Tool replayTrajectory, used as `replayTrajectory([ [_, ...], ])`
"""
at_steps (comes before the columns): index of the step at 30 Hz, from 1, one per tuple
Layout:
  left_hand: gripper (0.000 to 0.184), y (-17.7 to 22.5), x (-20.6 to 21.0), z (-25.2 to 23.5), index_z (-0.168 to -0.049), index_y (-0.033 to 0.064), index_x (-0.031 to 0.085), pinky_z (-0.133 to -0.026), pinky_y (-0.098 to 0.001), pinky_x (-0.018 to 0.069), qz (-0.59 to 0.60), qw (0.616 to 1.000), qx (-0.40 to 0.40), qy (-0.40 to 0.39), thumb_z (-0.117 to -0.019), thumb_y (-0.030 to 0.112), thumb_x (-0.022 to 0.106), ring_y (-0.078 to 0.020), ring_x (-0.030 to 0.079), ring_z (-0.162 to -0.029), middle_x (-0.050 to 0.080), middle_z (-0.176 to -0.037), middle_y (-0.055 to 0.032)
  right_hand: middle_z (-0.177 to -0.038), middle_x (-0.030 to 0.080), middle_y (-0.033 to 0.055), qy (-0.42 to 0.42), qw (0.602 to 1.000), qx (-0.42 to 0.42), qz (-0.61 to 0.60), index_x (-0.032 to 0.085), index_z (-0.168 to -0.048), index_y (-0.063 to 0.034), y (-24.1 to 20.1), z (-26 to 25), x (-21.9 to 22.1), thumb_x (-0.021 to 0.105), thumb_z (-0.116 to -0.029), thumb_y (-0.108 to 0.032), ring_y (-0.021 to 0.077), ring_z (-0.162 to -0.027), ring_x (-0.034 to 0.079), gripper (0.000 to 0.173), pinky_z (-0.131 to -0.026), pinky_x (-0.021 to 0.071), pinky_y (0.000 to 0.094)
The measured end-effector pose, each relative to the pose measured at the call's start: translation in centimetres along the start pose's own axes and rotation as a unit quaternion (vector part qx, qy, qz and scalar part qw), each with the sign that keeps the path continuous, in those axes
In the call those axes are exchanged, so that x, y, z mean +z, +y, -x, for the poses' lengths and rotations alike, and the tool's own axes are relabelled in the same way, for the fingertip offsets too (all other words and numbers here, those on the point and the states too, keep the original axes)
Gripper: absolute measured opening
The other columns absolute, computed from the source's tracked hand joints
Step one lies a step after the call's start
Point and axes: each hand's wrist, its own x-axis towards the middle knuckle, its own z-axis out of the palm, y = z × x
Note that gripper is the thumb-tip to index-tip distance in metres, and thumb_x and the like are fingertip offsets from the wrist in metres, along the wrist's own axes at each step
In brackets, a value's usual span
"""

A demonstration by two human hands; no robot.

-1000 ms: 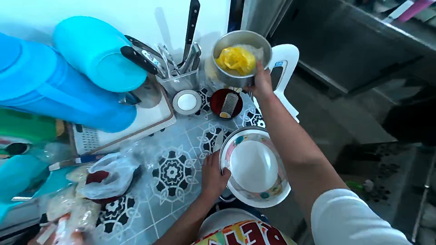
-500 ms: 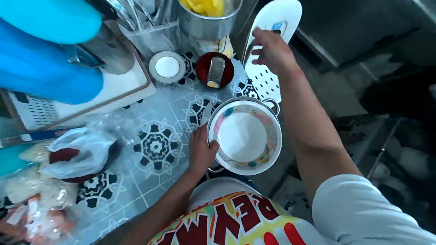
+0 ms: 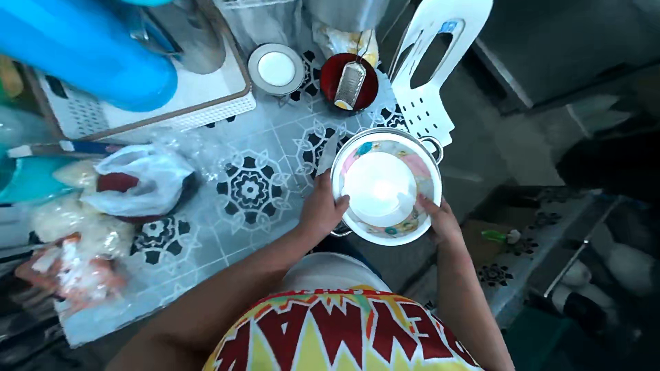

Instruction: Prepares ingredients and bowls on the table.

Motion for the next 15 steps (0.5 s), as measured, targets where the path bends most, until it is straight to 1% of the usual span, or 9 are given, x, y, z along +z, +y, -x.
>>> replayTrajectory([
  [2,0.082,0.7,0.5,0.3,-0.16,0.0039,0.021,-0.096,-0.0545,0.0542,0.007,1.0,-0.027,-0.009,-0.0965,0.025,0.068,-0.0376,0.065,-0.115,0.039,-0.155,-0.0241,-0.118,0.068,0.0126,0.007,1.0,-0.005,-0.016,0.034,-0.153,-0.004,-0.1,-0.1,0.2,0.051,-0.1063,-0.011,0.0162,-0.097,0.073,0.05,-0.083,0.0639,0.0355],
  [4,0.081,0.9,0.9,0.4,-0.16,0.0026,0.019,-0.095,-0.0518,0.0553,0.016,0.999,-0.034,-0.017,-0.0975,0.024,0.066,-0.0362,0.066,-0.113,0.036,-0.157,-0.0242,-0.125,0.065,0.0134,0.0,1.0,-0.022,-0.018,0.027,-0.158,-0.0076,-0.1,-0.3,-0.1,0.05,-0.1062,-0.01,0.0164,-0.101,0.072,0.057,-0.085,0.0636,0.0357],
  [7,0.076,0.9,1.2,0.6,-0.16,0.0015,0.019,-0.101,-0.0492,0.0531,0.044,0.999,-0.021,-0.02,-0.099,0.019,0.061,-0.0346,0.061,-0.123,0.033,-0.159,-0.0237,-0.129,0.063,0.0118,-0.004,0.999,-0.046,-0.009,0.02,-0.16,-0.0105,-0.1,0.1,-0.2,0.049,-0.1041,-0.008,0.0143,-0.103,0.071,0.063,-0.085,0.0631,0.0341],
  [9,0.074,1.0,1.1,0.7,-0.159,0.0024,0.021,-0.102,-0.0479,0.0523,0.059,0.998,-0.008,-0.019,-0.0987,0.017,0.061,-0.0334,0.059,-0.126,0.033,-0.159,-0.0224,-0.128,0.062,0.0108,0.013,0.998,-0.059,-0.003,0.02,-0.16,-0.01,-0.3,0.8,-0.1,0.05,-0.1029,-0.007,0.0129,-0.102,0.07,0.065,-0.084,0.0629,0.0328],
  [12,0.073,1.4,0.3,1.3,-0.159,0.0042,0.023,-0.098,-0.0492,0.0542,0.084,0.996,0.016,-0.014,-0.0982,0.017,0.061,-0.033,0.062,-0.121,0.033,-0.159,-0.0212,-0.133,0.059,0.0086,0.034,0.996,-0.078,0.019,0.02,-0.16,-0.0088,-2.0,2.5,0.3,0.051,-0.1019,-0.007,0.009,-0.106,0.068,0.066,-0.087,0.0611,0.0288],
  [15,0.072,1.6,-0.9,2.3,-0.159,0.0059,0.025,-0.095,-0.0489,0.0553,0.109,0.994,0.033,0.0,-0.0976,0.015,0.062,-0.0313,0.063,-0.118,0.036,-0.157,-0.0195,-0.13,0.06,0.0062,0.046,0.993,-0.097,0.043,0.022,-0.158,-0.0076,-4.2,4.3,1.1,0.05,-0.1031,-0.007,0.0056,-0.103,0.069,0.062,-0.085,0.0612,0.0249],
])
